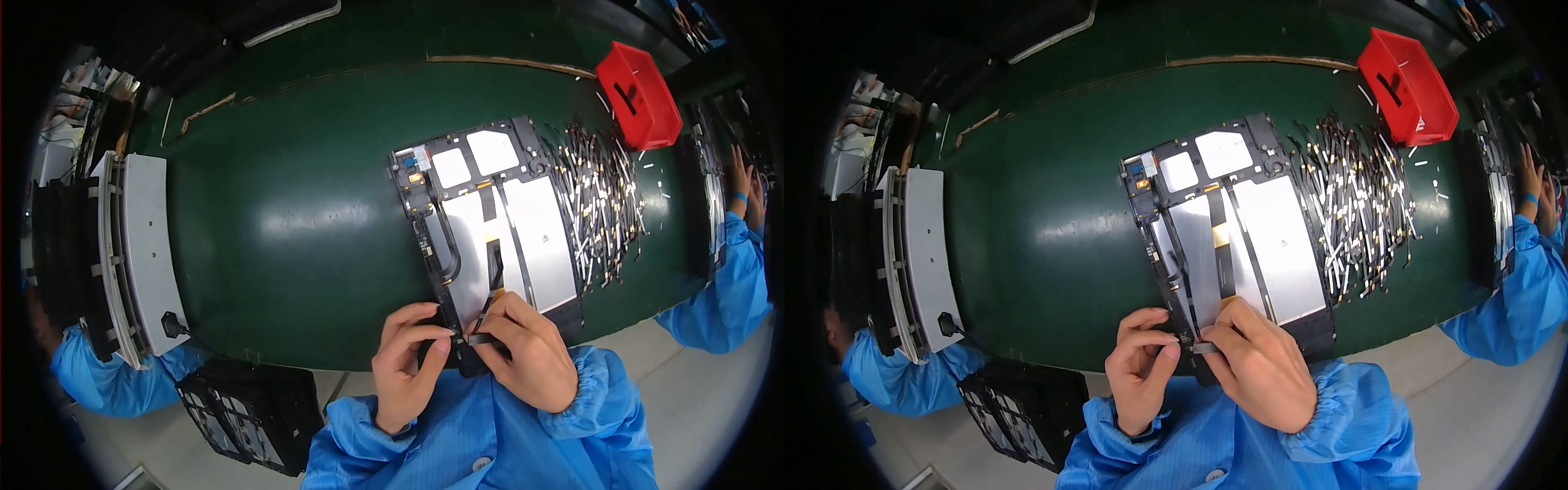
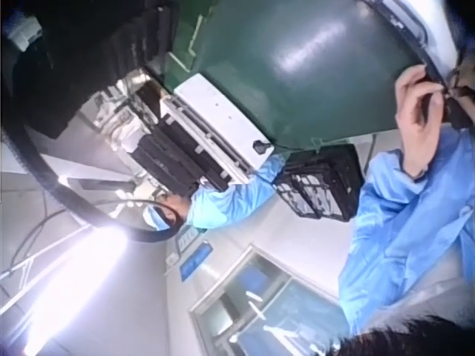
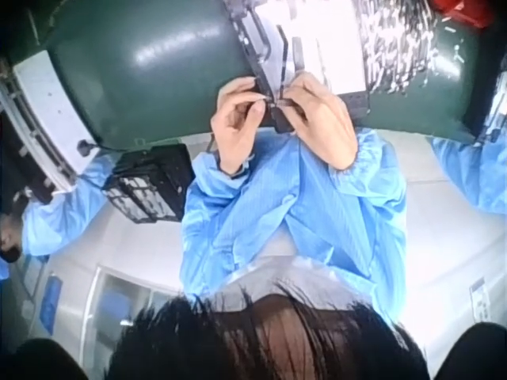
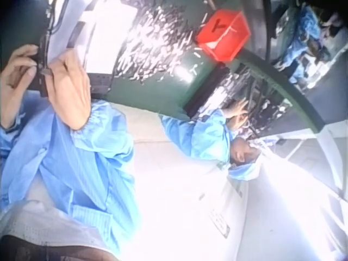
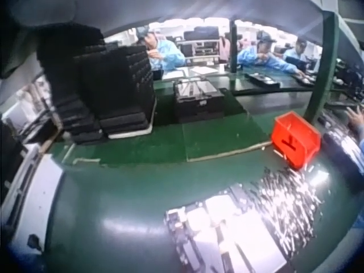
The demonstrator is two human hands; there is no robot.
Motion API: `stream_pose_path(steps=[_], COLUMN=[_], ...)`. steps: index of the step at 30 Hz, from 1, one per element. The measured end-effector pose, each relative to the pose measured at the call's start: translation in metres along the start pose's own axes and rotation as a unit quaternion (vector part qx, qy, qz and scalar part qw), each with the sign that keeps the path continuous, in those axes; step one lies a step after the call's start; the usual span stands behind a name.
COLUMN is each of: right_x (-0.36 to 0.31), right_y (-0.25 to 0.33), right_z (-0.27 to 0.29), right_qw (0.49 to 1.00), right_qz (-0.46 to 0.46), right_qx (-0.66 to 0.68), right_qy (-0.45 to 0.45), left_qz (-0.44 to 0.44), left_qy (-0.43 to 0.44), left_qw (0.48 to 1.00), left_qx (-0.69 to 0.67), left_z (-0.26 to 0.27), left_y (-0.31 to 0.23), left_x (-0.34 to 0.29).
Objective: The person assembles internal components of a tablet chassis by connecting ribbon cables and applying adhesive tape to a battery and other internal components, using tweezers to manipulate the small parts.
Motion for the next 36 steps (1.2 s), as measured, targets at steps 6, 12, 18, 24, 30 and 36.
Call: stream_pose_path(steps=[6, 12, 18, 24, 30, 36], right_x=[0.001, 0.000, 0.000, -0.002, -0.003, -0.003], right_y=[0.000, -0.001, -0.004, -0.008, -0.002, 0.001], right_z=[-0.001, -0.002, -0.001, 0.005, 0.002, 0.003], right_qw=[1.000, 0.999, 0.997, 0.987, 0.990, 0.993], right_qz=[-0.006, -0.020, -0.038, -0.068, -0.054, -0.052], right_qx=[-0.011, 0.005, 0.056, 0.142, 0.130, 0.105], right_qy=[-0.024, -0.028, -0.027, -0.028, -0.018, -0.006], left_qz=[0.006, 0.005, -0.017, -0.037, -0.011, -0.030], left_qy=[-0.003, -0.001, -0.003, -0.026, -0.001, -0.007], left_qw=[1.000, 1.000, 1.000, 0.983, 0.982, 0.976], left_qx=[-0.010, -0.018, -0.010, 0.177, 0.188, 0.218], left_z=[0.001, 0.002, 0.002, 0.000, -0.005, -0.006], left_y=[0.002, 0.004, 0.001, -0.015, -0.019, -0.024], left_x=[0.000, 0.000, 0.001, -0.009, -0.005, -0.006])
Point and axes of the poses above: each hand's wrist, its own x-axis towards the middle knuckle, its own z-axis out of the back of the hand, y = z × x, the point moved 8 cm from there along x, towards the middle knuckle, and after that the axes turned 10 degrees about y, right-handed, at the moved point
